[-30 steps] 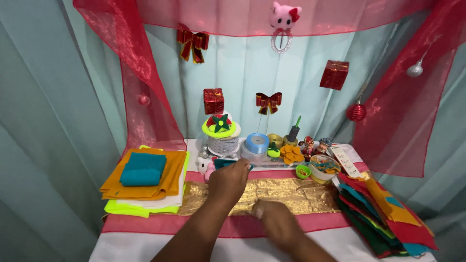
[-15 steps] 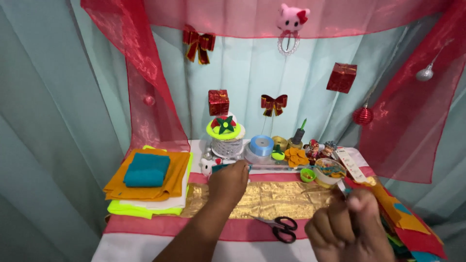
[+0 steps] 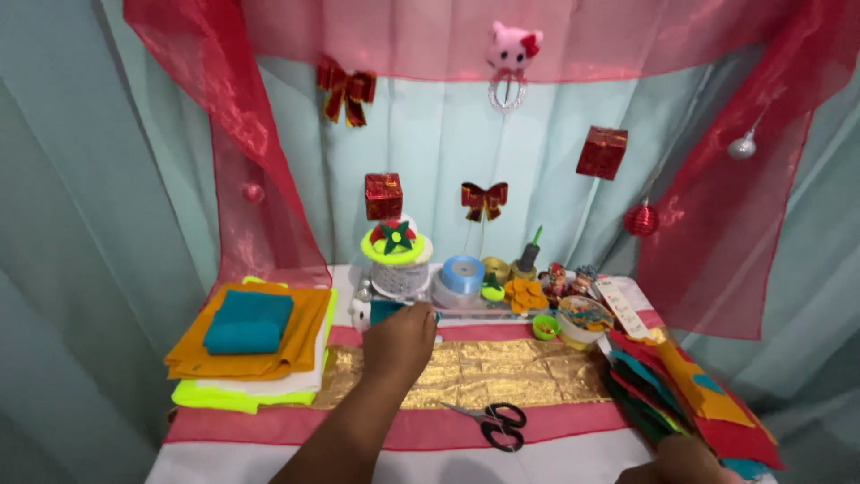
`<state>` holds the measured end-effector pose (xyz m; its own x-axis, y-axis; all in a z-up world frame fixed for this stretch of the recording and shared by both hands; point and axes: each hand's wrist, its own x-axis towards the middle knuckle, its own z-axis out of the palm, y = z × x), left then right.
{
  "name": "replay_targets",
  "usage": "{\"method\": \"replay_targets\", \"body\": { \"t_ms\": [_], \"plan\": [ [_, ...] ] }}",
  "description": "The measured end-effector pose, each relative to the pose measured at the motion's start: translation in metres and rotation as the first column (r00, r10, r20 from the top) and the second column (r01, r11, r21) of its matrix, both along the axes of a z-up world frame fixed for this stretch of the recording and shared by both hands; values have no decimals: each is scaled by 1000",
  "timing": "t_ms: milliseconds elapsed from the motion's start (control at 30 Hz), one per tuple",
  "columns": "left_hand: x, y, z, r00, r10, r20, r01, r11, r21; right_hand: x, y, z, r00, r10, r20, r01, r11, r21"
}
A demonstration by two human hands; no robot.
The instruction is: Cutting and folding small pieces of fabric to create decorative items at a craft station.
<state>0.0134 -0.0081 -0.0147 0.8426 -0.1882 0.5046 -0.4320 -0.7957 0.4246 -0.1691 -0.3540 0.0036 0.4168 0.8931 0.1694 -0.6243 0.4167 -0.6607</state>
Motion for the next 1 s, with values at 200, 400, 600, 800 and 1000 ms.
{"method": "replay_targets", "body": {
  "t_ms": [200, 400, 600, 800, 1000],
  "plan": [
    [-7, 1, 11, 992, -80, -102, 77, 997, -31, -27, 167, 86, 513, -789, 338, 598, 611, 519],
    [-10, 2, 9, 995, -48, 92, 53, 997, -61, 100, 171, 60, -65, -895, 442, 939, 95, 331],
    [-6, -4, 6, 982, -174, -74, 156, 968, -195, 172, 160, -36, -143, -439, 887, 969, -244, 35],
    [0, -7, -1, 958, -277, -80, 259, 949, -177, 159, 165, -21, 111, -241, 964, 905, -377, -199],
    [-9, -3, 11, 942, -317, -113, 303, 945, -121, 162, 165, -19, 244, 18, 969, 886, -410, -216]
  ]
}}
